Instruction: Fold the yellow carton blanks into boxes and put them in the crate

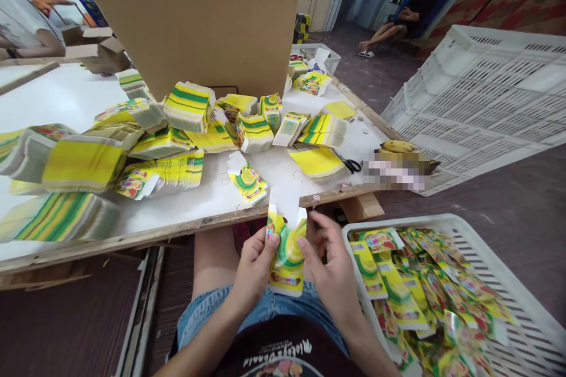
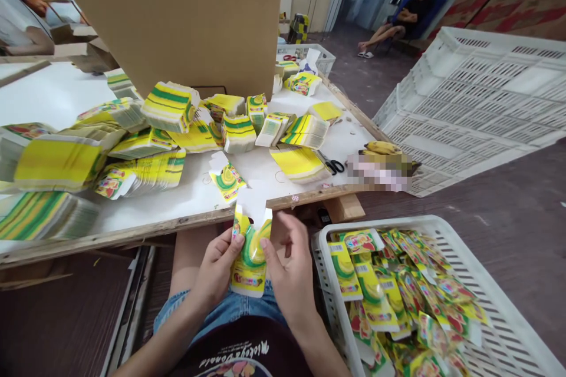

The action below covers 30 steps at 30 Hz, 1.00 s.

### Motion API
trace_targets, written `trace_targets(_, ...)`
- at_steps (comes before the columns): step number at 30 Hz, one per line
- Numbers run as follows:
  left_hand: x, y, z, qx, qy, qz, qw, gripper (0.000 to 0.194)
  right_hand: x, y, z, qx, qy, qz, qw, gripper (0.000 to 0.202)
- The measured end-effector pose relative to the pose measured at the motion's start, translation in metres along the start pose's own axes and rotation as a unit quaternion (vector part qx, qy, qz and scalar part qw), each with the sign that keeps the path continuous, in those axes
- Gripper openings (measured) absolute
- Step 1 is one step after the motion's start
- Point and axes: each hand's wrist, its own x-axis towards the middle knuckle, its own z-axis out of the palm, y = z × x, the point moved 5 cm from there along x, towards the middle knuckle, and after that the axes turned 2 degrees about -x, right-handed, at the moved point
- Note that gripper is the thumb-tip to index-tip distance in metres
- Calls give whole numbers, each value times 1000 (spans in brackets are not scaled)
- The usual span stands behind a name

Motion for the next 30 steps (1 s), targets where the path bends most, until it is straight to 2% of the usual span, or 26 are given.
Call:
trace_targets(1, 1, 0, -1, 21, 5, 7, 1000, 33, 1, 5, 2, -5, -37, 18, 999, 22)
trace_targets(3, 3, 3, 1, 67, -11, 17, 998, 32, 4, 11, 3, -11, -81, 49, 995, 22)
trace_targets(5, 7, 10, 7, 102, -32, 37, 994, 32, 11, 12, -2, -14, -65, 58, 996, 23)
trace_targets(7, 9, 19, 11, 115, -42, 64, 990, 41, 18, 8, -6, 21, -45, 40, 998, 21)
trace_targets(10, 9, 29, 15, 102, -67, 77, 990, 57, 23, 3, -6, 101, -71, 13, 992, 39)
trace_targets(13, 8, 32, 14, 77, -108, 46, 990, 54, 23, 3, -5, 131, -138, 16, 982, 41)
trace_targets(16, 8, 29, 10, 34, -136, -8, 990, 41, 23, 5, -9, 127, -182, 35, 974, 33)
trace_targets(20, 8, 27, 12, 15, -162, -49, 985, 38, 29, 1, -17, 66, -214, 29, 974, 15)
trace_targets(23, 8, 27, 16, 15, -170, -42, 985, 43, 32, -5, -20, 18, -200, -21, 979, 22)
trace_targets(26, 7, 25, 18, 15, -177, -38, 983, 65, 30, -3, -19, 10, -171, -55, 984, 20)
trace_targets(28, 8, 21, 18, 30, -183, -39, 982, 62, 29, 3, -22, 28, -124, -44, 991, 11)
trace_targets(30, 10, 18, 16, 61, -166, -24, 984, 48, 29, 9, -31, 45, -55, -24, 997, 17)
